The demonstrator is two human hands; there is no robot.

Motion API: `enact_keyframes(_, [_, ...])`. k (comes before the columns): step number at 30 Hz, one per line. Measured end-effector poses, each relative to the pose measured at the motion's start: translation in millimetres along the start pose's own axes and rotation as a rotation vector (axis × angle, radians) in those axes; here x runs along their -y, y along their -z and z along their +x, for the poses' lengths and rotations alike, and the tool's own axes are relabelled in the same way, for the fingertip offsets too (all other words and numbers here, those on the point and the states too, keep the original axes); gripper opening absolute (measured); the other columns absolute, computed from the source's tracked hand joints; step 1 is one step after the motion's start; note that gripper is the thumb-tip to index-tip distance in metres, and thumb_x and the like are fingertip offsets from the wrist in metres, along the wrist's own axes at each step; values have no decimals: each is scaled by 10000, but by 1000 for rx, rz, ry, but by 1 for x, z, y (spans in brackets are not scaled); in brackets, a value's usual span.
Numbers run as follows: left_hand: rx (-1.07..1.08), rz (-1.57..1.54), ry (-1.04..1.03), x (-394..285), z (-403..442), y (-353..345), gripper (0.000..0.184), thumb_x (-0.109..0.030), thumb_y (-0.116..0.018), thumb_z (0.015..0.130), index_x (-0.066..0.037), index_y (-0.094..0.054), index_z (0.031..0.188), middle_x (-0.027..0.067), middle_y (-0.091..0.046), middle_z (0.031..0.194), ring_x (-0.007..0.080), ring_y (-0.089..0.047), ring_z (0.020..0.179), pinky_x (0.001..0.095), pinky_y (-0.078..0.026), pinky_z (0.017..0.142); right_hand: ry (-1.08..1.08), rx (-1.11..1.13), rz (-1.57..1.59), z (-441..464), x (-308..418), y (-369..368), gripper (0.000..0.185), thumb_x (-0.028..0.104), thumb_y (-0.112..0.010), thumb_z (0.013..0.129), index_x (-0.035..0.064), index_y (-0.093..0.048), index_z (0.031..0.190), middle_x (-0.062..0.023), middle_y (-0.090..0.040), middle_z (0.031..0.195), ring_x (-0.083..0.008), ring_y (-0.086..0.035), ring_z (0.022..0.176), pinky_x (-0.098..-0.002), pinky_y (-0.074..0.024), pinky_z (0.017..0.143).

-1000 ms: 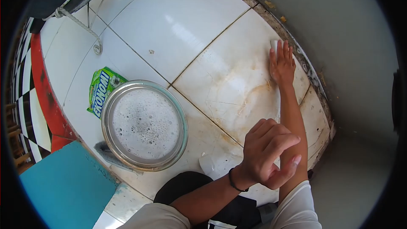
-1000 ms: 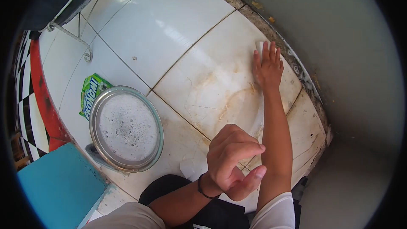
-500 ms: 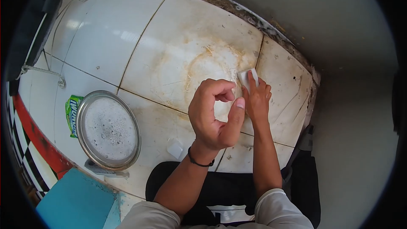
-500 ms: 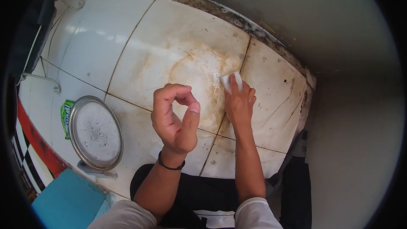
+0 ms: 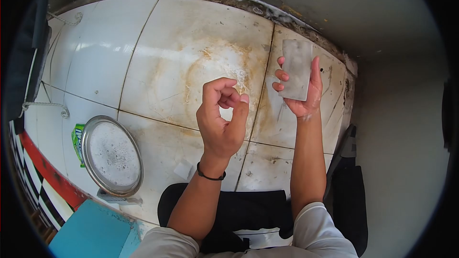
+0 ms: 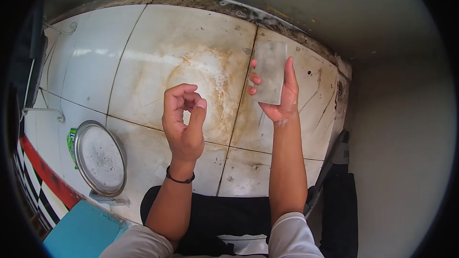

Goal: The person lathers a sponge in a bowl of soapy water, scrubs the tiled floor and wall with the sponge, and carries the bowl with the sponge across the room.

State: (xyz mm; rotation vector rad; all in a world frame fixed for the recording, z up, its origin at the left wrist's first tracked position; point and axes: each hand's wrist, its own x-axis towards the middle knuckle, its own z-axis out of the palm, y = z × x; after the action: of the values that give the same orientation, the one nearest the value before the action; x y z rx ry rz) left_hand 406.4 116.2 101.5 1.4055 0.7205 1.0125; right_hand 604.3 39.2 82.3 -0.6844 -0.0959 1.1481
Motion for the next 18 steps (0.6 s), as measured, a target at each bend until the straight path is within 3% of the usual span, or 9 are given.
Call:
enact_keyframes(3, [4,15,29,1,-1,1,249,-47,-604,878,-31,-538,1117,20,-581,846,95,-503,774,258,-423,742,16,110,-134,34,21,-6,585,665,-386,965,122,-548,1111,-45,-579,954,-148,-497,710,-319,-431,578])
enact_keyframes(5, [3,25,50,3,0,2,260,-47,-603,879,-31,-533,1128,24,-584,847,96,-508,777,260,-427,743,190,-262,-426,62,37,-31,582,686,-380,956,128,-544,937,-16,-539,808,-133,-481,655,-298,-395,534])
enact_keyframes(7, [2,40,66,5,0,2,274,-45,-602,879,-31,-526,1142,27,-586,848,97,-514,779,262,-431,746,209,-168,-443,96,65,-29,566,676,-407,953,131,-531,871,-12,-525,724,-132,-478,633,-296,-380,514])
enact_keyframes(9, [7,44,81,7,1,2,293,-38,-605,876,-30,-519,1156,30,-588,850,99,-520,781,264,-435,750,334,-254,-613,126,85,-48,486,599,-470,964,125,-531,878,-22,-531,707,-133,-488,628,-297,-394,523])
enact_keyframes(12, [9,46,110,11,3,1,315,-27,-607,869,-29,-511,1169,32,-589,853,104,-530,782,266,-439,754,392,-277,-759,167,120,-56,368,484,-567,955,116,-566,967,-75,-640,915,-143,-515,682,-286,-411,547])
enact_keyframes(15, [22,60,136,15,3,0,339,-17,-609,860,-25,-500,1182,35,-591,857,109,-539,782,268,-443,755,334,-520,-1023,201,147,-43,936,654,-508,918,27,-169,1526,-138,-501,1407,-324,-529,1232,-515,-487,966])
enact_keyframes(18, [35,64,147,19,4,-3,376,-8,-605,852,-17,-481,1206,41,-596,863,110,-546,782,268,-445,756,378,-615,-1183,201,135,-65,840,601,-505,951,3,-256,1485,-197,-505,1380,-364,-534,1212,-512,-480,965])
